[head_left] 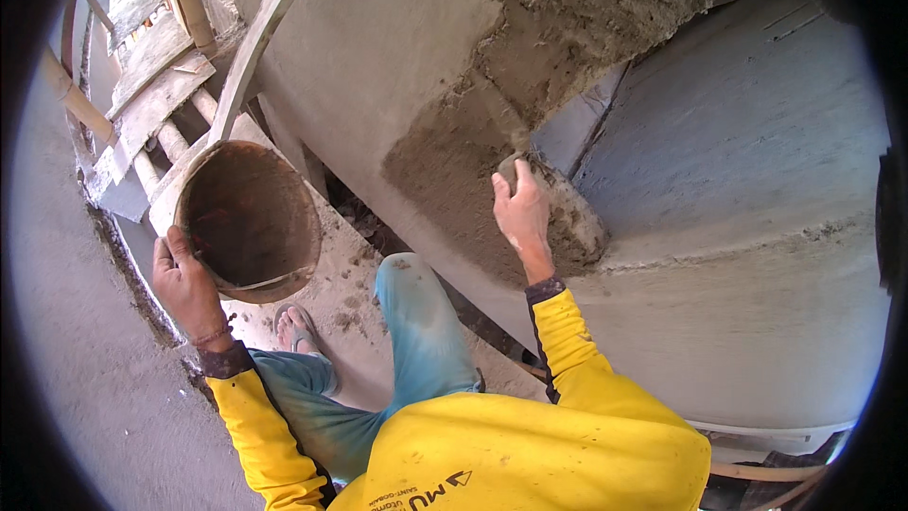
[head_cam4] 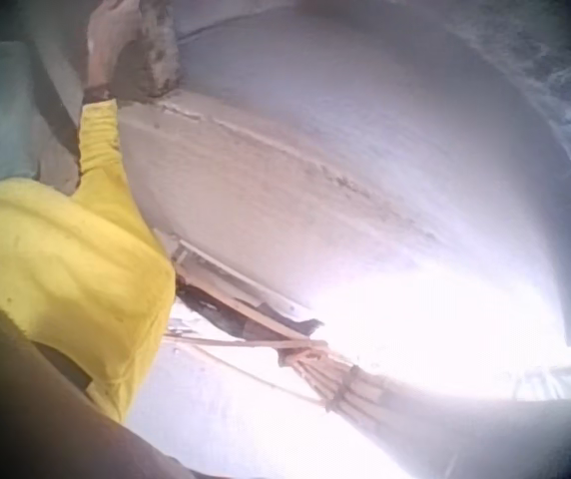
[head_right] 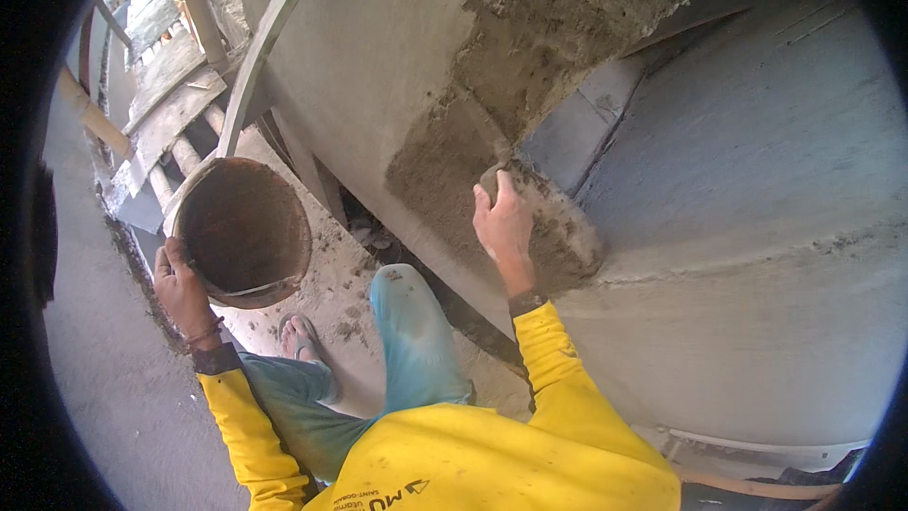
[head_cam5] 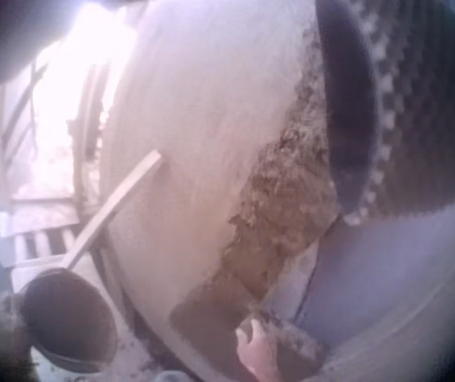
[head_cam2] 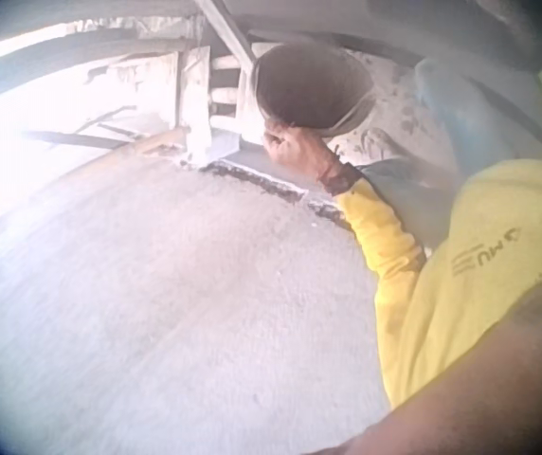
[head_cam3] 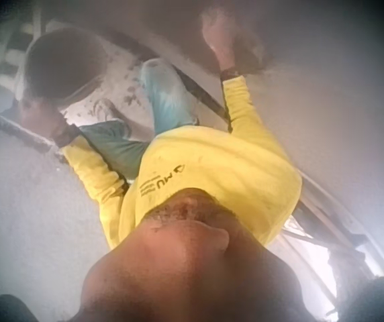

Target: The person scoops wet cement from a bucket with a trowel and applies it to a vertical wall. They then use a long straightedge to level and smooth the applied cement along the wall surface.

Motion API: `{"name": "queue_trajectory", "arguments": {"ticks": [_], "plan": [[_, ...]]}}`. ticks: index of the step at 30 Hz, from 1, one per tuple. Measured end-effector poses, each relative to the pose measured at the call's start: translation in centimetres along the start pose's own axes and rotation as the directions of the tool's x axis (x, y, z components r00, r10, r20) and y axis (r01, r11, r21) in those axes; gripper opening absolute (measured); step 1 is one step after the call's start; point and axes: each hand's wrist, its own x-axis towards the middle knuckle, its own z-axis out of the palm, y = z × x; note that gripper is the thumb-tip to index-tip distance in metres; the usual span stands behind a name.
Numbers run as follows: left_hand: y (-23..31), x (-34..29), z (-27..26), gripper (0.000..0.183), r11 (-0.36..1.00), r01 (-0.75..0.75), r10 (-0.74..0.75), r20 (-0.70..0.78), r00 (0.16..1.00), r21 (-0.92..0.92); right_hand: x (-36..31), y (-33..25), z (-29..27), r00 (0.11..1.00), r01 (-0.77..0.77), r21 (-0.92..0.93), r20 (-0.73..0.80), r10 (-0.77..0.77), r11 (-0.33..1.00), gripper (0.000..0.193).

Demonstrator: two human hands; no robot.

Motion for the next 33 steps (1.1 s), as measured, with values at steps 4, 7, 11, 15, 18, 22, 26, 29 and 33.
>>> {"name": "queue_trajectory", "arguments": {"ticks": [4, 7, 11, 15, 18, 22, 26, 29, 33], "plan": [[-0.5, -0.8, 0.4, 0.043, 0.997, 0.046, -0.043, 0.062, 0.997, -0.058, -0.7, 0.2, -1.8, 0.987, 0.063, 0.217, -0.160, -0.028, 0.974, 0.048], [-1.6, -1.3, 0.5, 0.041, 0.998, -0.048, 0.043, 0.110, 0.993, 0.044, -2.9, -2.8, -4.1, 0.998, 0.041, 0.511, -0.063, -0.010, 0.859, 0.039], [-0.4, -1.6, 1.8, 0.042, 0.989, -0.051, 0.015, 0.250, 0.968, 0.139, -8.7, -6.0, -1.2, 1.000, 0.000, 0.815, 0.010, -0.014, 0.580, 0.030], [-2.0, -1.4, 2.6, 0.039, 0.992, -0.103, 0.068, 0.378, 0.923, 0.073, -11.6, -5.7, 2.4, 0.659, 0.434, 0.158, 0.616, -0.431, 0.887, 0.037], [-3.2, -1.8, 2.9, 0.038, 0.978, -0.176, 0.119, 0.395, 0.911, 0.111, -11.4, -6.8, 3.0, 0.737, 0.259, 0.232, 0.580, -0.347, 0.938, 0.041], [-5.1, -1.7, 3.0, 0.037, 0.986, -0.128, 0.060, 0.487, 0.871, 0.108, -10.1, -6.7, 4.1, 0.756, 0.277, 0.175, 0.568, -0.326, 0.945, 0.044], [-9.3, -0.2, 3.1, 0.046, 0.997, -0.047, 0.016, 0.469, 0.883, 0.054, -11.1, -6.0, 6.1, 0.715, 0.198, 0.261, 0.621, -0.321, 0.945, 0.044], [-12.0, 0.5, 3.5, 0.037, 0.995, -0.048, -0.002, 0.507, 0.862, 0.085, -14.3, -4.0, 9.3, 0.754, 0.123, 0.366, 0.570, -0.327, 0.922, 0.042], [-20.6, 2.4, 2.2, 0.044, 0.976, 0.132, -0.195, 0.432, 0.880, 0.171, -16.8, -3.5, 11.8, 0.548, -0.633, 0.465, 0.834, -0.067, 0.619, 0.049]]}}
